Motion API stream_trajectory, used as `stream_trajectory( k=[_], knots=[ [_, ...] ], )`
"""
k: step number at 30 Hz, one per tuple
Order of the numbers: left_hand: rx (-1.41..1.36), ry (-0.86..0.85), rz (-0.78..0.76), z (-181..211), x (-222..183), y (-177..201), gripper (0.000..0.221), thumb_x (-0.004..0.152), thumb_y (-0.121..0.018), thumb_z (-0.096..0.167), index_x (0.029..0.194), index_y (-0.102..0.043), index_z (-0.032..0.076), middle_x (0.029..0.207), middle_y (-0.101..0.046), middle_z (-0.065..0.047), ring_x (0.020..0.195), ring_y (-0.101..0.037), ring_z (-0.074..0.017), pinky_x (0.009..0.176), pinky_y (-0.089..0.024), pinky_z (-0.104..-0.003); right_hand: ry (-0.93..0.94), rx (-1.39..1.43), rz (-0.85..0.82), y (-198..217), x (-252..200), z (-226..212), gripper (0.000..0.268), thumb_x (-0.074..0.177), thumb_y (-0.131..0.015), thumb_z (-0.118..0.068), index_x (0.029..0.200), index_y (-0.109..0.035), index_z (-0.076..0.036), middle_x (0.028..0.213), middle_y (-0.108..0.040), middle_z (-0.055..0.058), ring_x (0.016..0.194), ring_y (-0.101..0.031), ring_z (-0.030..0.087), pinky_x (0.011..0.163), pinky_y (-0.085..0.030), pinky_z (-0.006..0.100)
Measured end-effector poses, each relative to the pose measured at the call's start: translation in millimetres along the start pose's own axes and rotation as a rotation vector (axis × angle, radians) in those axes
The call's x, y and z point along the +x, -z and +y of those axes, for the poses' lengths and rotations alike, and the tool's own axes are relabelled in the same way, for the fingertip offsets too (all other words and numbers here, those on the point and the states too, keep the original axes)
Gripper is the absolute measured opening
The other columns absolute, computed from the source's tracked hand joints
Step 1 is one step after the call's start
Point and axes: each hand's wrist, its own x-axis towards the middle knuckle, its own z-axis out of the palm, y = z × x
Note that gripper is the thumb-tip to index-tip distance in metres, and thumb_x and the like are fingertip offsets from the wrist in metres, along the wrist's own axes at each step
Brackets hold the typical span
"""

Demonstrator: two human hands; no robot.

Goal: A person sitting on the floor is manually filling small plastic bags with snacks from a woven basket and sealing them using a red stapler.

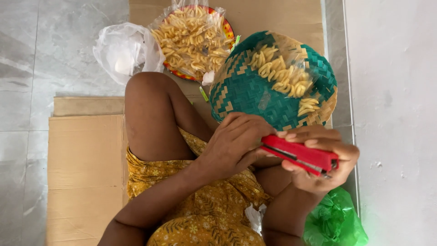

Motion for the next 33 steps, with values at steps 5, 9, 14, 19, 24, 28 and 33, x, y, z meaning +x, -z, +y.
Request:
stream_trajectory(
  k=[5, 9, 14, 19, 24, 28, 33],
  knots=[
    [-0.129, 0.117, -0.021, -6.0, 1.4, -5.9, 0.052, 0.087, -0.076, 0.011, 0.135, -0.056, 0.008, 0.131, -0.067, -0.005, 0.118, -0.066, -0.0255, 0.104, -0.048, -0.04, -0.039, -0.1, 0.091, -3.6, 6.8, -5.8, 0.057, 0.081, -0.083, -0.015, 0.12, -0.041, -0.012, 0.107, -0.059, 0.01, 0.101, -0.07, 0.022, 0.09, -0.07, 0.039],
    [-0.191, 0.152, 0.001, -8.0, 0.7, -11.3, 0.032, 0.085, -0.075, -0.001, 0.114, -0.062, 0.004, 0.119, -0.065, -0.007, 0.101, -0.066, -0.0257, 0.086, -0.053, -0.037, -0.065, -0.086, 0.048, 5.6, 8.3, -1.1, 0.058, 0.081, -0.082, -0.02, 0.124, -0.043, -0.012, 0.113, -0.059, 0.011, 0.103, -0.068, 0.024, 0.095, -0.067, 0.043],
    [-0.351, 0.259, -0.007, -1.6, 6.4, -6.1, 0.023, 0.093, -0.072, 0.004, 0.116, -0.067, 0.007, 0.114, -0.066, -0.004, 0.094, -0.066, -0.0177, 0.083, -0.053, -0.031, -0.027, -0.124, 0.094, 23.4, 10.5, 6.0, 0.059, 0.081, -0.082, -0.025, 0.122, -0.041, -0.014, 0.11, -0.057, 0.008, 0.105, -0.067, 0.023, 0.099, -0.068, 0.044],
    [-0.372, 0.261, 0.043, -3.7, 7.6, 0.4, 0.024, 0.093, -0.072, 0.003, 0.116, -0.066, 0.005, 0.115, -0.067, -0.005, 0.099, -0.069, -0.0181, 0.088, -0.055, -0.03, -0.022, -0.117, 0.234, 85.6, -14.3, 30.5, 0.061, 0.083, -0.08, -0.036, 0.131, -0.044, -0.025, 0.114, -0.058, 0.0, 0.105, -0.066, 0.019, 0.1, -0.067, 0.041],
    [-0.349, 0.231, 0.138, -18.0, 11.6, 13.6, 0.019, 0.095, -0.071, 0.007, 0.114, -0.068, 0.007, 0.112, -0.07, -0.005, 0.095, -0.066, -0.0148, 0.085, -0.057, -0.028, -0.148, 0.206, 0.682, 164.3, -61.5, 71.6, 0.06, 0.106, -0.056, -0.056, 0.153, -0.054, -0.018, 0.138, -0.064, 0.003, 0.117, -0.065, 0.019, 0.097, -0.056, 0.035],
    [-0.346, 0.305, 0.24, -42.6, 17.0, 49.9, 0.016, 0.096, -0.071, 0.007, 0.11, -0.067, 0.015, 0.11, -0.071, 0.0, 0.091, -0.06, -0.0103, 0.084, -0.051, -0.025, -0.232, 0.335, 0.98, 193.0, -82.6, 88.7, 0.084, 0.084, -0.075, -0.05, 0.152, -0.047, -0.012, 0.134, -0.067, 0.009, 0.105, -0.075, 0.02, 0.093, -0.069, 0.032],
    [-0.363, 0.297, 0.518, -119.4, 26.2, 93.1, 0.022, 0.103, -0.068, 0.009, 0.125, -0.064, 0.005, 0.108, -0.064, -0.005, 0.091, -0.06, -0.0112, 0.082, -0.054, -0.023, -0.462, 0.633, 1.379, 223.1, -111.3, 119.5, 0.027, 0.086, -0.08, -0.03, 0.083, -0.068, -0.006, 0.063, -0.055, 0.004, 0.067, -0.061, 0.02, 0.085, -0.065, 0.035]
  ],
)
